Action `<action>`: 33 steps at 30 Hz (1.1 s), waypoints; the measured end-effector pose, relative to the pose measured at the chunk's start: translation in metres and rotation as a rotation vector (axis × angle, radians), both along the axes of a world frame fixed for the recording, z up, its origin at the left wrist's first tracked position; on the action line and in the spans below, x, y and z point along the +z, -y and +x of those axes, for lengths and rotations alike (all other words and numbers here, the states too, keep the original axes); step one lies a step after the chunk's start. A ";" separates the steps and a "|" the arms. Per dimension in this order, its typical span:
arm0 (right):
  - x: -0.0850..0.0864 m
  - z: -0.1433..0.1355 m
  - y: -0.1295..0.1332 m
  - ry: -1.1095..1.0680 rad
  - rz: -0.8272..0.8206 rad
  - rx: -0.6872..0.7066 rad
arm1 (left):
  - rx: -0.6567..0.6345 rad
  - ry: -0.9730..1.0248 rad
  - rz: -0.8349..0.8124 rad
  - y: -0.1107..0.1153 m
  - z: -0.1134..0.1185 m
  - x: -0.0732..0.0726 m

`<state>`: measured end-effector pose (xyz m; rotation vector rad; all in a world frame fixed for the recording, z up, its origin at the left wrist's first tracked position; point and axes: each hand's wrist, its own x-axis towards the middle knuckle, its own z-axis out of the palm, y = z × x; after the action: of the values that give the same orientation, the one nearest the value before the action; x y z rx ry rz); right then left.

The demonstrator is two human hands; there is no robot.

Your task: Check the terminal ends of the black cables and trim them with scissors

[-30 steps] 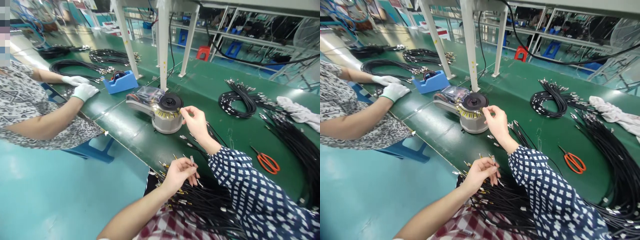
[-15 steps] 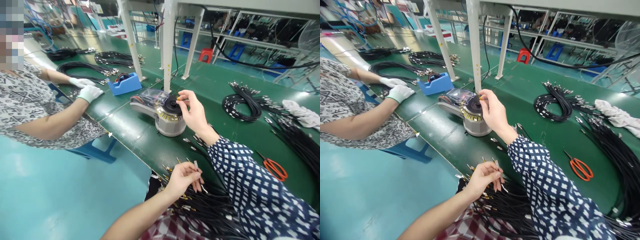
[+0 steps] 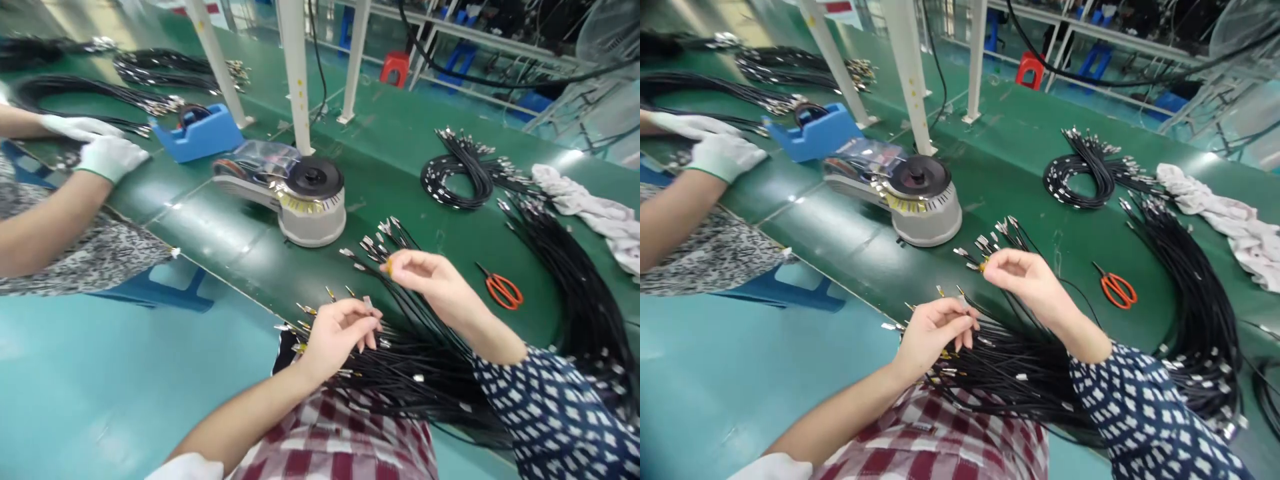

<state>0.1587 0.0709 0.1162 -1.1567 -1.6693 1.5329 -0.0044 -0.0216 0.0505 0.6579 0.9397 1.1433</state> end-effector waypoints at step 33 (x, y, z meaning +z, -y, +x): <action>-0.022 0.029 0.034 0.222 0.175 0.227 | -0.209 -0.307 0.086 0.011 -0.006 0.017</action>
<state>0.1878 0.0365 0.0945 -1.1072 -2.0996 1.3941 -0.0099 -0.0329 0.0673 0.9984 1.0561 0.9152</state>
